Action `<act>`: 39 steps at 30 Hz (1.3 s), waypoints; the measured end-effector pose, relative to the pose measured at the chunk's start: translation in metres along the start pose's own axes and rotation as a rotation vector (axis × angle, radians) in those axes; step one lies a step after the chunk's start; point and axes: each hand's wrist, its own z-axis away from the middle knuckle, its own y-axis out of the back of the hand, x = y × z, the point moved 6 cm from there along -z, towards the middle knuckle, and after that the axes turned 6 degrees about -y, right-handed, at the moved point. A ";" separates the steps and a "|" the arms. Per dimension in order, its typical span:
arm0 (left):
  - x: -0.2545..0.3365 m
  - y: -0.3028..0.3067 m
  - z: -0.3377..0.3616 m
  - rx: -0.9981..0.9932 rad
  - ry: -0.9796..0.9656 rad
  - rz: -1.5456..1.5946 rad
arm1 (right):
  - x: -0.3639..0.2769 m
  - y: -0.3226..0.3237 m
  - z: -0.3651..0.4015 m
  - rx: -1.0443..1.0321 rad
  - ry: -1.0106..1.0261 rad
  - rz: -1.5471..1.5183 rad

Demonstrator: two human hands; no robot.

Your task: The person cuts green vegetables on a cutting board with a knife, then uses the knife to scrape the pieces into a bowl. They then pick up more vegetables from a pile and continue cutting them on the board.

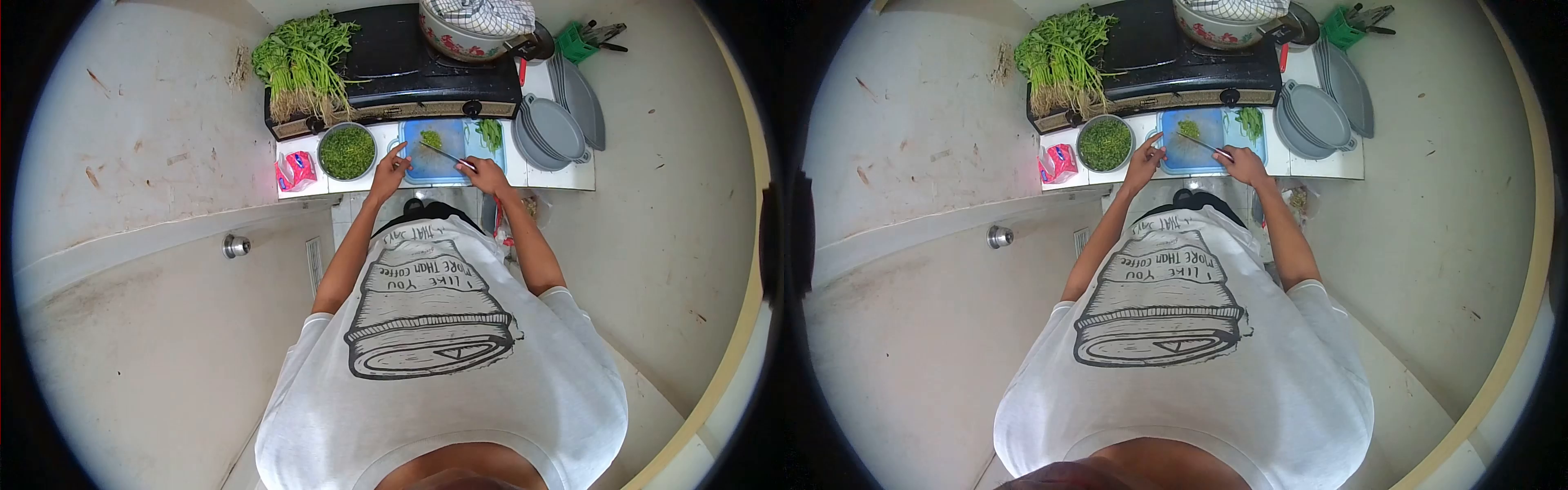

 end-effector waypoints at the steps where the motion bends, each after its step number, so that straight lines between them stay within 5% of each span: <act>1: 0.000 0.000 -0.001 0.010 -0.006 -0.001 | 0.002 -0.002 0.005 0.023 -0.001 -0.035; 15: 0.033 -0.105 -0.034 -0.241 -0.061 -0.279 | 0.072 -0.016 0.113 0.230 -0.342 -0.616; 17: 0.045 -0.126 -0.040 -0.263 -0.251 -0.435 | 0.083 -0.015 0.124 0.272 -0.362 -0.628; 22: 0.028 -0.180 -0.061 -0.406 -0.340 -0.513 | 0.109 -0.023 0.140 0.295 -0.373 -0.732; 29: 0.030 -0.231 -0.062 -0.599 -0.319 -0.711 | 0.131 -0.011 0.155 0.276 -0.425 -0.718; 39: -0.004 -0.250 -0.075 -0.578 -0.276 -0.850 | 0.173 0.007 0.150 0.198 -0.266 -0.580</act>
